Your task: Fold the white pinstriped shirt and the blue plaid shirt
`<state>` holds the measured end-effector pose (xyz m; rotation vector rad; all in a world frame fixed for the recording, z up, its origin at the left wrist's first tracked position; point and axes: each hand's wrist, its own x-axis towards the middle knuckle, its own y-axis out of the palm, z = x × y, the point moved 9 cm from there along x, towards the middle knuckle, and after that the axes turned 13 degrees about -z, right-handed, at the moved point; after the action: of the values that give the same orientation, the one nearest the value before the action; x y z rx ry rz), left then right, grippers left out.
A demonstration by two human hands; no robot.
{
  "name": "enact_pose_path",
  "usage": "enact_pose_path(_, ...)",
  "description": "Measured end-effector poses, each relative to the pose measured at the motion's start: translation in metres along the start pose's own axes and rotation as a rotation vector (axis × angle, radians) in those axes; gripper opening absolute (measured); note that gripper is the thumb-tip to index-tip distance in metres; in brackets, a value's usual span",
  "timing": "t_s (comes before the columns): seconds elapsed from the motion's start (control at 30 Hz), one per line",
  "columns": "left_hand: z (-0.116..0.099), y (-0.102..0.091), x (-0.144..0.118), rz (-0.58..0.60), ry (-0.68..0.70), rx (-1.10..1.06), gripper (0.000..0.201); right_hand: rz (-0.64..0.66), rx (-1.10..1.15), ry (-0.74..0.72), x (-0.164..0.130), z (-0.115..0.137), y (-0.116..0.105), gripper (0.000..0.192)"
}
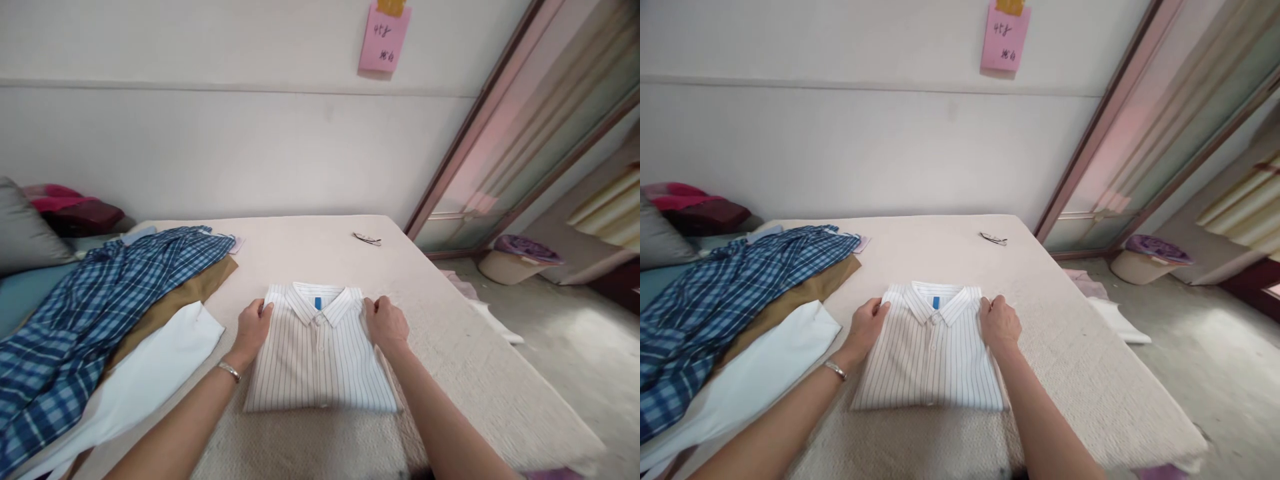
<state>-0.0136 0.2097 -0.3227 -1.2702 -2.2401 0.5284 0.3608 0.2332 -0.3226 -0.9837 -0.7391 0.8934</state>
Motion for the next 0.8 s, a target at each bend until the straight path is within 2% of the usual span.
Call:
enact_pose_path(0.13,-0.007,0.008,0.007,-0.019,0.015,-0.01,0.037,0.005,0.014,-0.089,-0.005,0.017,0.001,0.031)
enact_pose_path(0.23,-0.006,0.016,0.011,0.004,-0.008,-0.049,0.035,-0.002,0.096,-0.152,-0.002,0.024,0.002,0.033)
enact_pose_path(0.33,0.001,0.02,0.012,0.015,-0.028,-0.058,0.032,0.008,0.152,-0.181,0.004,0.02,0.008,0.041)
enact_pose_path(0.5,0.007,0.014,0.009,-0.04,-0.016,0.083,0.02,0.031,0.041,-0.164,0.005,0.005,0.024,0.028)
enact_pose_path(0.57,-0.006,0.008,0.005,-0.104,0.095,0.223,0.023,0.013,-0.014,-0.152,0.002,0.004,0.02,0.023)
enact_pose_path(0.67,-0.044,0.011,-0.013,-0.148,0.461,0.405,0.046,-0.102,-0.12,-0.223,-0.007,0.018,0.0,0.024)
enact_pose_path(0.73,-0.056,0.027,-0.031,-0.07,0.662,0.461,0.054,-0.165,-0.142,-0.321,-0.017,0.034,-0.007,0.032)
enact_pose_path(0.8,-0.049,0.044,-0.04,0.021,0.714,0.519,0.06,-0.119,-0.096,-0.412,-0.028,0.047,0.005,0.043)
